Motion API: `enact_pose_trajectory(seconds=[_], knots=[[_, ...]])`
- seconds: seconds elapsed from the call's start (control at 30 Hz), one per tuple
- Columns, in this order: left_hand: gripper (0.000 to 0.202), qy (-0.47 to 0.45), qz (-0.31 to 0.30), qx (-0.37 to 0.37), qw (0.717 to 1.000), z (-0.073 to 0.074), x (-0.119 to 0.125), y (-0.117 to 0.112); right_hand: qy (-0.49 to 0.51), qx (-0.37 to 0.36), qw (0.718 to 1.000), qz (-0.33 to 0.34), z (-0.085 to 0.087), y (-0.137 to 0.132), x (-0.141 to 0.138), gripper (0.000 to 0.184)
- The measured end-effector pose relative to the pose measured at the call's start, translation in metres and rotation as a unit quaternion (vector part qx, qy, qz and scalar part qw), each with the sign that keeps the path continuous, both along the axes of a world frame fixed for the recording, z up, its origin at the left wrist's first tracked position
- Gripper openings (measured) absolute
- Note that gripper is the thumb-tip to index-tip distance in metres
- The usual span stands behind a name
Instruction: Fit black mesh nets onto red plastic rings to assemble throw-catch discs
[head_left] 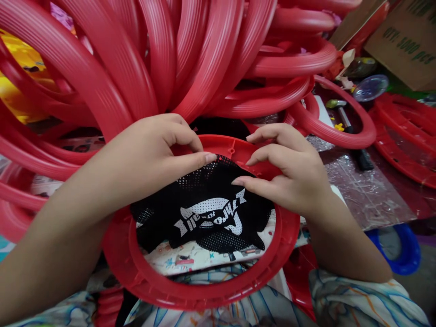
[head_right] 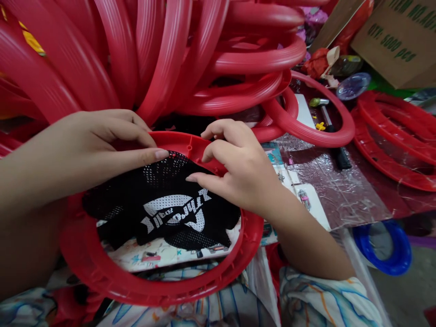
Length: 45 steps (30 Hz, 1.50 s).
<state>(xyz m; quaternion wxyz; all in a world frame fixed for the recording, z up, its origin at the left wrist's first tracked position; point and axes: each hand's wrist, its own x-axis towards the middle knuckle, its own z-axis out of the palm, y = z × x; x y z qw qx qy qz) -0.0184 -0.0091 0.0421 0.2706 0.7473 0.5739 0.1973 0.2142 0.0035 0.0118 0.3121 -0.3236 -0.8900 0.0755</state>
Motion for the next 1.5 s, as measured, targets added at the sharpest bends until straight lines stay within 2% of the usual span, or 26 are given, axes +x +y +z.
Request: enact_pose_trajectory(seconds=[0.1,0.2,0.33,0.43,0.47,0.53,0.6,0.7,0.8,0.9,1.0,1.2,1.5], knots=[[0.027,0.008,-0.006,-0.001,1.0,0.004,0.001,-0.002,-0.016,0.026,0.999,-0.022,-0.003,-0.002,-0.002,0.022],[0.026,0.03,-0.03,-0.006,0.999,0.008,-0.003,-0.002,-0.031,0.02,0.999,-0.03,-0.003,-0.005,-0.003,0.015],[0.029,0.081,-0.106,-0.031,0.991,0.008,-0.021,0.003,-0.028,0.031,0.999,0.003,-0.003,-0.007,-0.003,0.01],[0.043,0.066,-0.166,0.005,0.984,0.007,-0.03,0.005,-0.006,0.032,0.999,0.036,-0.006,-0.006,-0.005,0.008],[0.043,0.074,-0.168,0.017,0.983,0.007,-0.03,0.005,0.0,0.029,0.999,0.044,-0.006,-0.006,-0.006,0.007],[0.031,0.134,-0.147,-0.01,0.98,0.008,-0.026,0.004,0.015,0.018,0.998,0.052,-0.007,-0.006,-0.007,0.008],[0.031,0.149,-0.144,-0.012,0.978,0.008,-0.018,0.004,0.031,-0.009,0.998,0.048,-0.007,-0.006,-0.008,0.008],[0.038,0.093,-0.132,0.027,0.987,0.002,-0.007,0.006,0.054,-0.05,0.996,0.055,-0.006,-0.005,-0.009,0.008],[0.031,0.033,-0.127,0.057,0.99,-0.006,-0.001,0.007,0.069,-0.072,0.993,0.06,-0.006,-0.003,-0.009,0.009],[0.024,-0.007,-0.155,0.052,0.986,-0.011,0.003,0.007,0.063,-0.095,0.992,0.045,-0.007,-0.001,-0.009,0.01],[0.022,-0.032,-0.153,0.036,0.987,-0.014,0.007,0.007,0.056,-0.096,0.993,0.047,-0.008,0.001,-0.009,0.008],[0.019,-0.036,-0.116,0.025,0.992,-0.021,0.012,0.007,0.048,-0.088,0.994,0.038,-0.01,0.003,-0.008,0.012],[0.018,-0.016,-0.118,0.052,0.992,-0.027,0.014,0.007,0.033,-0.096,0.994,0.029,-0.009,0.003,-0.007,0.015]])
